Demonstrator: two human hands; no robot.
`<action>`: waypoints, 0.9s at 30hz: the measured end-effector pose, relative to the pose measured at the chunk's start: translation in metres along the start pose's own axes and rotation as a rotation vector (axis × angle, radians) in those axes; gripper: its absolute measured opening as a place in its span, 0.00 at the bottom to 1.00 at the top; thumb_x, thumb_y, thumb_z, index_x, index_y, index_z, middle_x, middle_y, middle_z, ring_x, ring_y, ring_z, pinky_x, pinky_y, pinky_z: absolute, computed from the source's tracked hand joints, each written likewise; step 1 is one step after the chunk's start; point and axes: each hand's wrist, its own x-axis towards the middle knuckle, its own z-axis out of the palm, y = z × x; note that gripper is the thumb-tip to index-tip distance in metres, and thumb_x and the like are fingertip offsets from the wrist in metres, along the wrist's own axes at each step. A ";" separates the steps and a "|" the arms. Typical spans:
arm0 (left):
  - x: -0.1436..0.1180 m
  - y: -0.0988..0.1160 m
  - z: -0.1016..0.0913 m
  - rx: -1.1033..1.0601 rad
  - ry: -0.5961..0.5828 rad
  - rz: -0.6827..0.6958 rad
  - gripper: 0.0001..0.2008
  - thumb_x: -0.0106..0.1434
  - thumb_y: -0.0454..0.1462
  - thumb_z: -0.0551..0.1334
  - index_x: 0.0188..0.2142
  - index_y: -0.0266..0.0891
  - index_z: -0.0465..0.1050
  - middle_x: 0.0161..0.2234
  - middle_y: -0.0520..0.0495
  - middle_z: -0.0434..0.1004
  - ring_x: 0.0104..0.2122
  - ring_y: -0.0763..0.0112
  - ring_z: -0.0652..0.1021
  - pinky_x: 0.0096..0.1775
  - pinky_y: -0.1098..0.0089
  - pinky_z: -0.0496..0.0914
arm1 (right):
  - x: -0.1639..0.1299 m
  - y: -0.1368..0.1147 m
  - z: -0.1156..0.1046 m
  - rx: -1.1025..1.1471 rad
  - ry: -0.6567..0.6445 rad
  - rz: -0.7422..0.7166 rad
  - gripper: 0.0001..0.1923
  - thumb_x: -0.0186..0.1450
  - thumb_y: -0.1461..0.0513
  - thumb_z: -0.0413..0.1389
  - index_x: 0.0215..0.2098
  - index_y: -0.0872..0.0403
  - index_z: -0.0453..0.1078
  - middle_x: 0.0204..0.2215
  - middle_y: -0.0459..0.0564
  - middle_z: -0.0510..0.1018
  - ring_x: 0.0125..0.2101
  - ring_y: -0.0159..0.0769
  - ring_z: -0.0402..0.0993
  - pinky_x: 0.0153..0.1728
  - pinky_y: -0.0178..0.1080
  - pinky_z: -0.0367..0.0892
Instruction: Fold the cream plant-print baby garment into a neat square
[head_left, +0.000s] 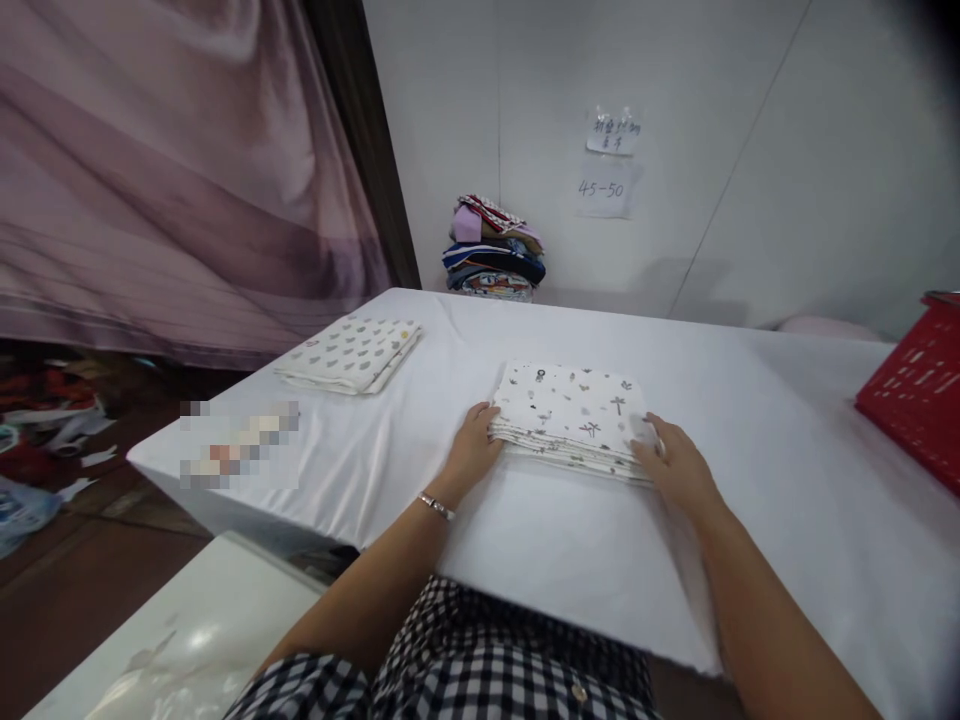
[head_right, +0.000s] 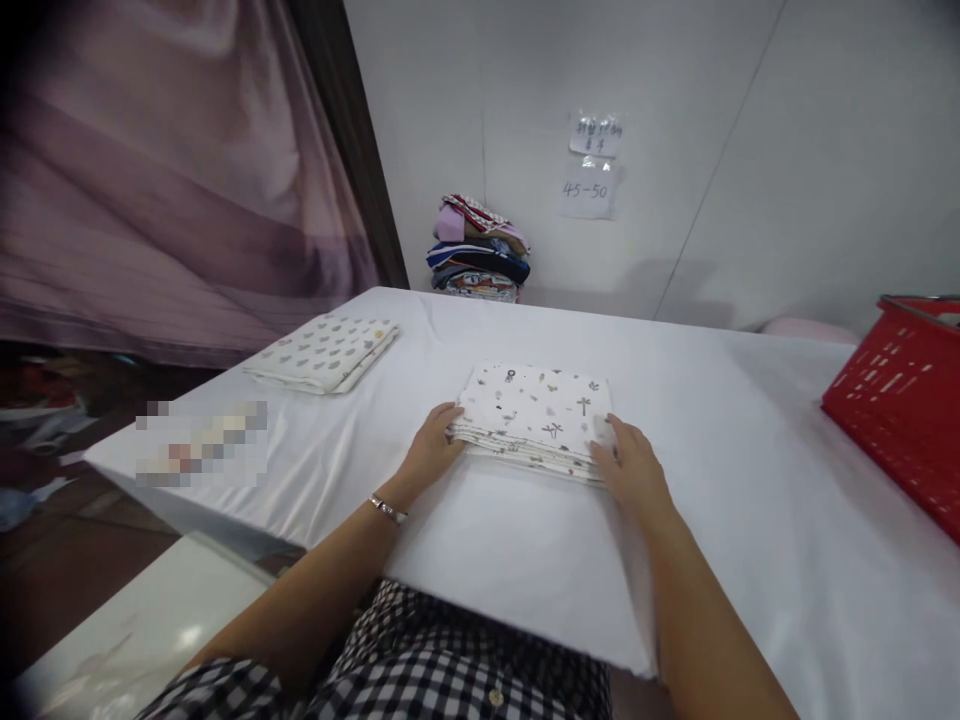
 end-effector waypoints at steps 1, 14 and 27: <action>-0.001 -0.002 0.000 -0.013 0.002 0.000 0.25 0.52 0.28 0.56 0.51 0.37 0.65 0.57 0.42 0.59 0.52 0.63 0.69 0.51 0.64 0.68 | -0.001 -0.001 0.002 0.009 0.041 -0.054 0.29 0.60 0.50 0.49 0.58 0.49 0.61 0.53 0.52 0.65 0.49 0.42 0.65 0.43 0.41 0.65; -0.002 -0.019 0.000 -0.236 -0.047 -0.111 0.28 0.53 0.34 0.61 0.55 0.39 0.60 0.50 0.44 0.68 0.37 0.71 0.74 0.41 0.68 0.71 | -0.008 0.008 0.015 0.005 0.174 -0.247 0.20 0.62 0.51 0.49 0.43 0.54 0.72 0.51 0.53 0.70 0.54 0.44 0.60 0.56 0.50 0.56; -0.011 -0.007 -0.003 -0.008 -0.055 -0.178 0.23 0.56 0.33 0.56 0.52 0.42 0.61 0.33 0.51 0.75 0.33 0.69 0.75 0.33 0.72 0.65 | 0.016 -0.141 0.065 0.095 -0.189 -0.631 0.10 0.64 0.62 0.49 0.38 0.52 0.72 0.38 0.49 0.76 0.42 0.37 0.69 0.45 0.40 0.62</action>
